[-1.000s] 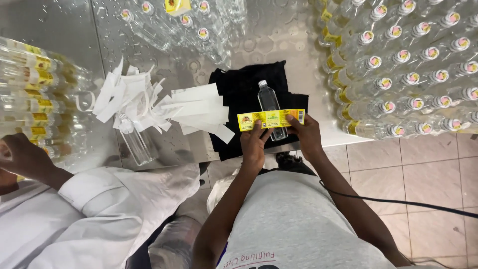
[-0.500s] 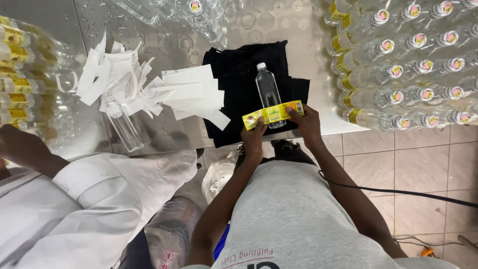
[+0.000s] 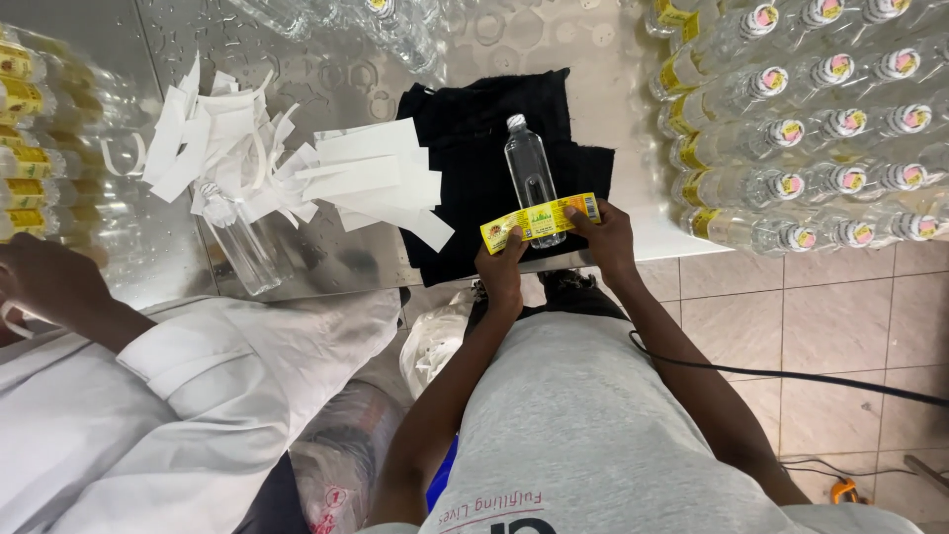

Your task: Manually applying adhesive labels to plastic water bottles on a production line table.

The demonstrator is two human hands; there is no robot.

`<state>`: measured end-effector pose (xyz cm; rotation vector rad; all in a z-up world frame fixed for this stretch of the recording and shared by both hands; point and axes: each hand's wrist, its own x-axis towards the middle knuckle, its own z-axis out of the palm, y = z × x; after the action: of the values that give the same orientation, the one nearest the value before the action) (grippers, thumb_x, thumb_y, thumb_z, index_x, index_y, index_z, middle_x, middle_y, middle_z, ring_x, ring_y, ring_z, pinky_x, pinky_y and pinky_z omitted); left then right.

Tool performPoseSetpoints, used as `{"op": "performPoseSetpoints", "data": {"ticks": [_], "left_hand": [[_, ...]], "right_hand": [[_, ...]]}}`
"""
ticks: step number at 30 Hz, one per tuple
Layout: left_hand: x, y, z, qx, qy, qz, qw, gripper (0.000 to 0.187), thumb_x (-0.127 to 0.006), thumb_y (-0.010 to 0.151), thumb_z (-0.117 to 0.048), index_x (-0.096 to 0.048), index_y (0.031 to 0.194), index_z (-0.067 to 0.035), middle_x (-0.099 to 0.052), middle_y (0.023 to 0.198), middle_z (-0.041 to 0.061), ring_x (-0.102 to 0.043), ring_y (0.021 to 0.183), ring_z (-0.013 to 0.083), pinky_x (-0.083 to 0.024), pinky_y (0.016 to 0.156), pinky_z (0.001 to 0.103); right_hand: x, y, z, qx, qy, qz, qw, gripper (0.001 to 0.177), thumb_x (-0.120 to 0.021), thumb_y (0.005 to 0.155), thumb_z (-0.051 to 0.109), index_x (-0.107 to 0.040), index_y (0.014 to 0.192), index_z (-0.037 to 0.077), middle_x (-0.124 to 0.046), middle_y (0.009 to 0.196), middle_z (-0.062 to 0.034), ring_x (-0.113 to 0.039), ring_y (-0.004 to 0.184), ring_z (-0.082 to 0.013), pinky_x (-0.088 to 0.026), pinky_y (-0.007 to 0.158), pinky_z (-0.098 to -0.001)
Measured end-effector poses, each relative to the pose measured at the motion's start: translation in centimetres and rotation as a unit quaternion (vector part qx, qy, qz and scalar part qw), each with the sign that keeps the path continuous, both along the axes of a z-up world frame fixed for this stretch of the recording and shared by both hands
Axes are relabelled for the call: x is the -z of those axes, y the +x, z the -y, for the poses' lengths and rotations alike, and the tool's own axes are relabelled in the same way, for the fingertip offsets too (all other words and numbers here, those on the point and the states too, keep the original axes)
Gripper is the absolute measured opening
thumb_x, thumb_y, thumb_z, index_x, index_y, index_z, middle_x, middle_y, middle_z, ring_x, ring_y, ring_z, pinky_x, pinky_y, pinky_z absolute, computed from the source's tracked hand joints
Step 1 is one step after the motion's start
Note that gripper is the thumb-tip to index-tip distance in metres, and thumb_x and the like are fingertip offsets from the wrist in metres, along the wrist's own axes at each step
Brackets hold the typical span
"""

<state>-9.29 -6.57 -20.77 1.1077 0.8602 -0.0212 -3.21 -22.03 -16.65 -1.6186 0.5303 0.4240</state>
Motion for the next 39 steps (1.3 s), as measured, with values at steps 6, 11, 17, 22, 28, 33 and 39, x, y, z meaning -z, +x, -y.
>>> {"op": "performPoseSetpoints", "data": {"ticks": [6, 11, 17, 22, 28, 33, 39], "left_hand": [[0.3, 0.7, 1.1, 0.028, 0.042, -0.019, 0.999, 0.048, -0.08, 0.106, -0.026, -0.06, 0.142, 0.0, -0.063, 0.126, 0.017, -0.065, 0.126, 0.0307, -0.057, 0.115, 0.058], [1.9, 0.4, 1.1, 0.014, 0.019, -0.004, 1.0, 0.048, -0.081, 0.106, -0.025, -0.06, 0.142, -0.001, -0.063, 0.127, 0.017, -0.065, 0.124, 0.0313, -0.057, 0.109, 0.058], [-0.2, 1.4, 0.6, -0.021, -0.052, 0.024, 0.998, 0.055, -0.085, 0.102, -0.023, -0.059, 0.143, 0.001, -0.064, 0.129, 0.019, -0.068, 0.123, 0.0324, -0.057, 0.113, 0.056], [-3.0, 2.3, -2.1, 0.0, -0.142, 0.063, 0.988, 0.075, -0.085, 0.101, -0.019, -0.039, 0.158, -0.001, -0.053, 0.145, 0.025, -0.064, 0.133, 0.0385, -0.056, 0.117, 0.057], [-14.6, 8.0, -6.3, 0.129, -0.025, 0.215, 0.968, 0.101, -0.081, 0.1, -0.042, -0.021, 0.176, -0.015, -0.048, 0.166, 0.022, -0.041, 0.159, 0.0359, -0.031, 0.126, 0.059], [-16.7, 11.9, -5.4, -0.148, -0.101, 0.175, 0.968, 0.072, -0.09, 0.094, -0.019, -0.044, 0.149, -0.008, -0.061, 0.135, 0.017, -0.072, 0.123, 0.0346, -0.056, 0.109, 0.056], [-17.7, 11.9, -3.7, -0.122, -0.095, 0.189, 0.97, 0.067, -0.084, 0.099, -0.018, -0.042, 0.15, -0.01, -0.055, 0.141, 0.015, -0.069, 0.131, 0.0357, -0.052, 0.119, 0.054]], "right_hand": [[1.0, -0.4, -0.9, -0.011, -0.043, -0.002, 0.999, 0.04, -0.087, 0.104, 0.042, -0.076, 0.121, 0.007, -0.078, 0.097, -0.0136, -0.078, 0.093, -0.0205, -0.058, 0.08, -0.0366], [-0.3, -1.0, -1.4, -0.033, -0.042, -0.014, 0.998, 0.07, -0.091, 0.095, 0.054, -0.062, 0.135, 0.005, -0.074, 0.106, -0.0168, -0.072, 0.102, -0.024, -0.056, 0.084, -0.0424], [-3.9, -0.4, -3.6, 0.028, 0.07, -0.03, 0.997, 0.106, -0.097, 0.089, 0.04, -0.029, 0.158, -0.003, -0.066, 0.131, -0.0246, -0.065, 0.122, -0.03, -0.058, 0.103, -0.0464], [-7.9, 0.2, -3.2, 0.019, 0.075, 0.047, 0.996, 0.109, -0.095, 0.089, 0.024, -0.024, 0.167, -0.002, -0.07, 0.126, -0.0283, -0.071, 0.116, -0.0343, -0.061, 0.1, -0.0532], [-11.9, 0.2, -2.7, -0.097, 0.101, 0.114, 0.984, 0.117, -0.096, 0.083, 0.023, -0.023, 0.174, 0.012, -0.073, 0.122, -0.0239, -0.074, 0.109, -0.0301, -0.063, 0.099, -0.051], [-10.2, 1.4, -4.9, -0.083, -0.326, 0.513, 0.79, 0.087, -0.089, 0.098, 0.028, -0.043, 0.163, -0.008, -0.036, 0.169, -0.0325, -0.04, 0.154, -0.0523, -0.038, 0.126, -0.0655], [-10.7, 1.6, -6.8, -0.178, -0.417, 0.589, 0.669, 0.072, -0.079, 0.101, 0.03, -0.053, 0.159, -0.005, -0.053, 0.164, -0.0268, -0.052, 0.15, -0.0455, -0.039, 0.128, -0.0587]]}}
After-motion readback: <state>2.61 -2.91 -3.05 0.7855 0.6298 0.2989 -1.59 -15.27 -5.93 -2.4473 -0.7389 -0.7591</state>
